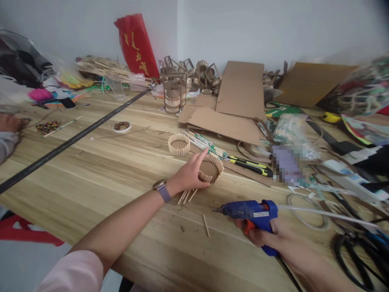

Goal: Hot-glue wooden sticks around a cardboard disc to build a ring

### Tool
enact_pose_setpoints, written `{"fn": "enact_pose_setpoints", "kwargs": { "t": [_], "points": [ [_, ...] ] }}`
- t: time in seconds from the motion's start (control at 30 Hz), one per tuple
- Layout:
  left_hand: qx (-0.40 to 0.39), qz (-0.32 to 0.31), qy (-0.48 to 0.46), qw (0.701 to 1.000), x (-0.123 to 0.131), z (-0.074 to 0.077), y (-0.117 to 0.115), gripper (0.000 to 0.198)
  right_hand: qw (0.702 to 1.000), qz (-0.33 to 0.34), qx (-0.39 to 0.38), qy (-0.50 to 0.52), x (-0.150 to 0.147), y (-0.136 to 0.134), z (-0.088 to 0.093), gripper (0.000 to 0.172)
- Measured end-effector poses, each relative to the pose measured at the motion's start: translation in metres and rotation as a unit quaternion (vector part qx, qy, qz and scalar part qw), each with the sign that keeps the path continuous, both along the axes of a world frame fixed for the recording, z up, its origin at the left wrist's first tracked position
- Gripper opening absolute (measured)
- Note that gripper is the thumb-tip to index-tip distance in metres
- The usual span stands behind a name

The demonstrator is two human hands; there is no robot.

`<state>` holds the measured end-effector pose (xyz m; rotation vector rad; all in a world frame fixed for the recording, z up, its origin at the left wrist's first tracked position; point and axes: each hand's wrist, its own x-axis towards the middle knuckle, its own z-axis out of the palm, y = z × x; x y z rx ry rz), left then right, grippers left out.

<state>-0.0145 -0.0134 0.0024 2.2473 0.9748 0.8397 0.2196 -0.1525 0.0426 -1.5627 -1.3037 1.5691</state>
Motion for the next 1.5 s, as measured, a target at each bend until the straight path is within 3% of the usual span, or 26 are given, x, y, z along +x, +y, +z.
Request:
{"fn": "enact_pose_setpoints", "kwargs": {
  "t": [0.27,0.47,0.6,0.77,1.1,1.5],
  "points": [
    [-0.004,0.004,0.002,1.000,0.001,-0.001,0.000,0.120,0.999,-0.016,0.033,0.003,0.006,0.007,-0.009,0.035],
    [0.004,-0.001,0.001,1.000,0.001,-0.002,-0.001,0.120,0.976,-0.047,0.116,-0.178,0.011,0.014,-0.014,0.039],
    [0.003,-0.003,0.005,1.000,0.001,-0.002,-0.001,0.120,0.964,-0.011,0.154,-0.214,0.012,0.017,-0.019,0.040],
    [0.000,-0.003,0.008,1.000,0.002,-0.001,-0.001,0.120,0.934,-0.042,0.192,-0.298,0.009,0.016,-0.030,0.043],
    [0.007,-0.004,0.010,1.000,0.002,-0.004,0.000,0.119,0.921,-0.038,0.194,-0.336,-0.005,0.020,-0.015,0.043],
    [0.018,-0.002,0.014,1.000,0.003,-0.007,0.001,0.118,0.905,-0.028,0.219,-0.363,-0.010,0.023,-0.021,0.048]
  ]
}}
